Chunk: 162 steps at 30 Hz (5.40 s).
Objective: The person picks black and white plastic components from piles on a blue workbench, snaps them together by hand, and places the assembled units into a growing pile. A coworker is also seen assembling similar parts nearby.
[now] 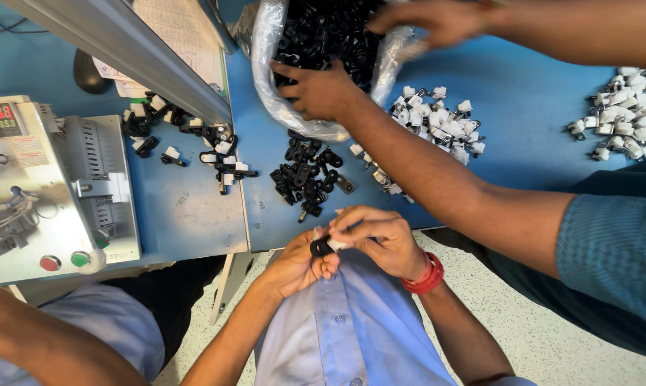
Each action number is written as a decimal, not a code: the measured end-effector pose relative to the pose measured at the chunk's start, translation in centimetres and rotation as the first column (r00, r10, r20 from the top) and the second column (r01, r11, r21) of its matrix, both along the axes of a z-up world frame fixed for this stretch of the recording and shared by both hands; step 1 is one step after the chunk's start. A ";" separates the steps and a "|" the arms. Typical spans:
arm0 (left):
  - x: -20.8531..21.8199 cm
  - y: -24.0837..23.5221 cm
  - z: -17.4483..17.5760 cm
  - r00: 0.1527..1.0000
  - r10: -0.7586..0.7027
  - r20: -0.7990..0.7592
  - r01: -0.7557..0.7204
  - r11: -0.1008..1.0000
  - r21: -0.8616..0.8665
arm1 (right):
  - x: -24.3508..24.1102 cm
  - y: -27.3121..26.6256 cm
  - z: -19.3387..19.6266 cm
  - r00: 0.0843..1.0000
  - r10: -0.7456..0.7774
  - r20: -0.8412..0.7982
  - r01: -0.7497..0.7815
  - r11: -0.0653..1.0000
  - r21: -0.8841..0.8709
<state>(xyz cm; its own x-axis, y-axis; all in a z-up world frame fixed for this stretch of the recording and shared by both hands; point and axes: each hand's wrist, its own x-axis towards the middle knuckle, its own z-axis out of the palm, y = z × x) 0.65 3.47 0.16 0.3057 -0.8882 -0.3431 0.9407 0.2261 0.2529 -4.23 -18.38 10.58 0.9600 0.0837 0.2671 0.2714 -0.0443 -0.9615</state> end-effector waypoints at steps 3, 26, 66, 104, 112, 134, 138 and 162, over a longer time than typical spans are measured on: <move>0.2 0.1 1.4 0.994 -0.019 0.107 0.018 1.000 0.008 | 0.0 -0.2 1.7 0.999 0.025 0.045 -0.022 0.998 -0.064; 0.6 -4.6 8.2 0.859 0.106 0.500 -0.153 0.987 0.053 | -0.3 -2.2 1.9 0.951 -0.142 0.275 0.218 0.939 -0.268; 1.1 -4.6 10.1 0.435 0.002 0.900 -0.395 0.899 0.188 | -0.6 -3.8 3.2 0.938 0.017 0.345 0.172 0.843 -0.510; 11.4 9.6 2.7 -0.036 -0.476 0.879 -0.995 0.097 0.011 | 5.8 -4.7 -9.5 0.937 -0.326 0.126 0.288 0.516 -0.807; 12.1 7.1 0.9 -0.138 -0.839 0.526 -0.990 0.121 -0.067 | 7.6 -4.3 -13.3 0.933 -0.309 0.186 0.309 0.421 -0.853; 5.6 -6.7 -0.7 0.594 -0.055 0.802 -0.364 0.871 0.329 | 0.5 -0.7 -10.3 0.844 -0.445 -0.300 0.498 0.857 0.129; 4.0 -6.7 -0.6 0.704 0.026 0.710 -0.415 0.826 0.381 | 0.5 0.4 -8.6 0.774 -0.561 -0.293 0.586 0.810 -0.002; 0.2 -3.1 1.4 0.989 0.027 0.146 -0.013 0.995 -0.100 | -1.9 -3.0 2.4 0.974 -0.104 0.203 0.132 0.983 -0.129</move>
<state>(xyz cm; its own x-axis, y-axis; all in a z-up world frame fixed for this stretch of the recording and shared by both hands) 0.89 0.41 1.56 0.3643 -0.9086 -0.2041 0.8901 0.2752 0.3633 -6.13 -21.43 12.95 0.8962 0.0229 0.4431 0.4370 -0.2188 -0.8725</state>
